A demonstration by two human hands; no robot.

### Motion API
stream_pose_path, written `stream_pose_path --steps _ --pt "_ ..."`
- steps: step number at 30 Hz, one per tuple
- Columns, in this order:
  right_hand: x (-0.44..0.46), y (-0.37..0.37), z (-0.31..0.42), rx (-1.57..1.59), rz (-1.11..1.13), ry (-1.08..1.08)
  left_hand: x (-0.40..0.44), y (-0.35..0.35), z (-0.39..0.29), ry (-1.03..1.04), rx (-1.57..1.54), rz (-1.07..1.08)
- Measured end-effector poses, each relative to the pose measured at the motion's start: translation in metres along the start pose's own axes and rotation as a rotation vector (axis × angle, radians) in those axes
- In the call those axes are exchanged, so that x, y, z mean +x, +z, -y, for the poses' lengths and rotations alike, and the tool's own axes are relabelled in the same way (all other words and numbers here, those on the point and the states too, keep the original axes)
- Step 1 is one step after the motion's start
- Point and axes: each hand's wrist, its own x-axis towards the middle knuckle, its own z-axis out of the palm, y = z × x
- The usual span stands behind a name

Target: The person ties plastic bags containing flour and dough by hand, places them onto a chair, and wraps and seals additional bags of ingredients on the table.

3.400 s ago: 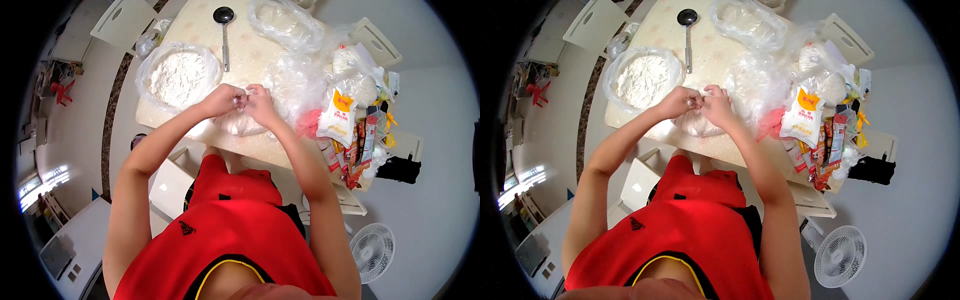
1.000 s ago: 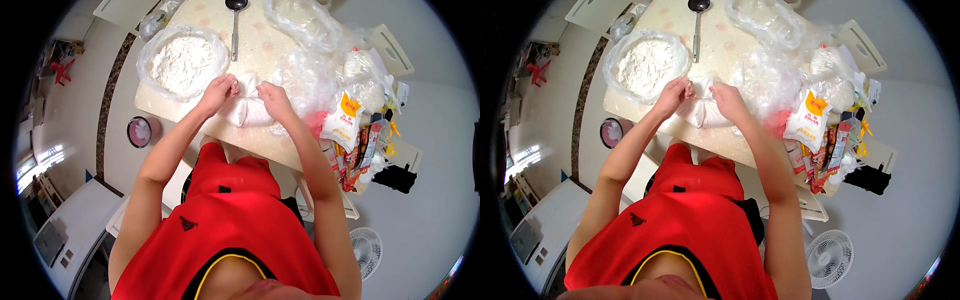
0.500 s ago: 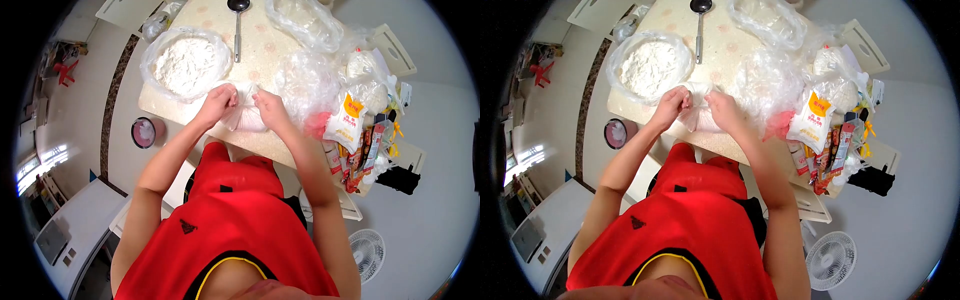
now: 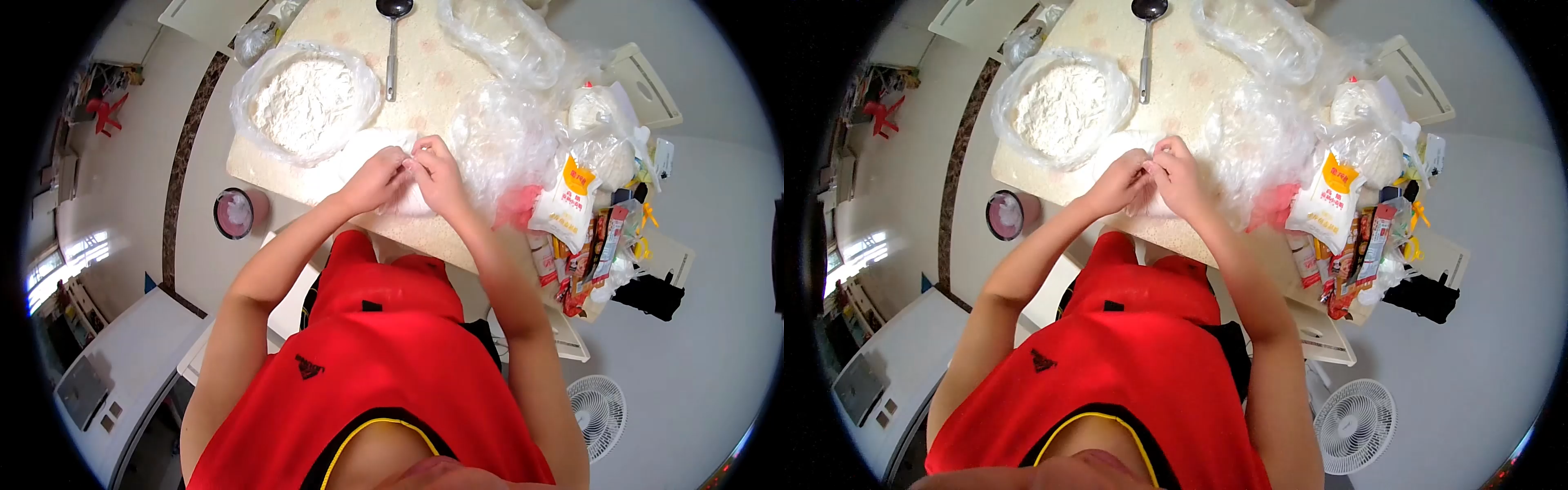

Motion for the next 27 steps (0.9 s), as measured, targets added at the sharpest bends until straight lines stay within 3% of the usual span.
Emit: stream_pose_path --steps 2,4,7,10,13,16,19,20,22,27 --pt "0.000 -0.004 0.001 0.015 0.024 -0.005 0.004 0.000 -0.002 -0.121 0.023 -0.006" --pt "-0.003 -0.009 0.001 0.077 0.048 0.074 0.007 0.005 0.001 0.057 0.096 -0.023" --pt "0.000 -0.008 0.001 0.070 0.060 -0.022 0.008 0.006 0.013 0.185 0.108 -0.027" --pt "0.006 -0.011 0.005 0.061 -0.012 0.241 0.008 -0.001 0.016 0.131 -0.008 0.005" --pt "0.002 0.000 -0.001 -0.403 0.162 -0.016 0.005 -0.002 0.019 0.077 -0.111 0.017" --pt "0.011 0.004 -0.009 -0.606 0.297 0.011 0.006 -0.003 0.023 0.084 -0.093 0.007" --pt "0.008 -0.001 -0.039 -0.659 0.309 -0.215 0.002 -0.012 0.029 0.149 0.119 0.003" --pt "0.003 -0.009 -0.044 -0.673 0.279 -0.128 0.000 -0.014 0.031 0.176 0.212 0.000" --pt "-0.001 -0.024 -0.042 -0.706 0.222 0.032 0.004 -0.015 0.027 0.044 0.049 0.082" --pt "-0.023 -0.026 -0.001 -0.602 0.255 -0.037 0.011 -0.019 0.025 -0.326 -0.238 0.070"
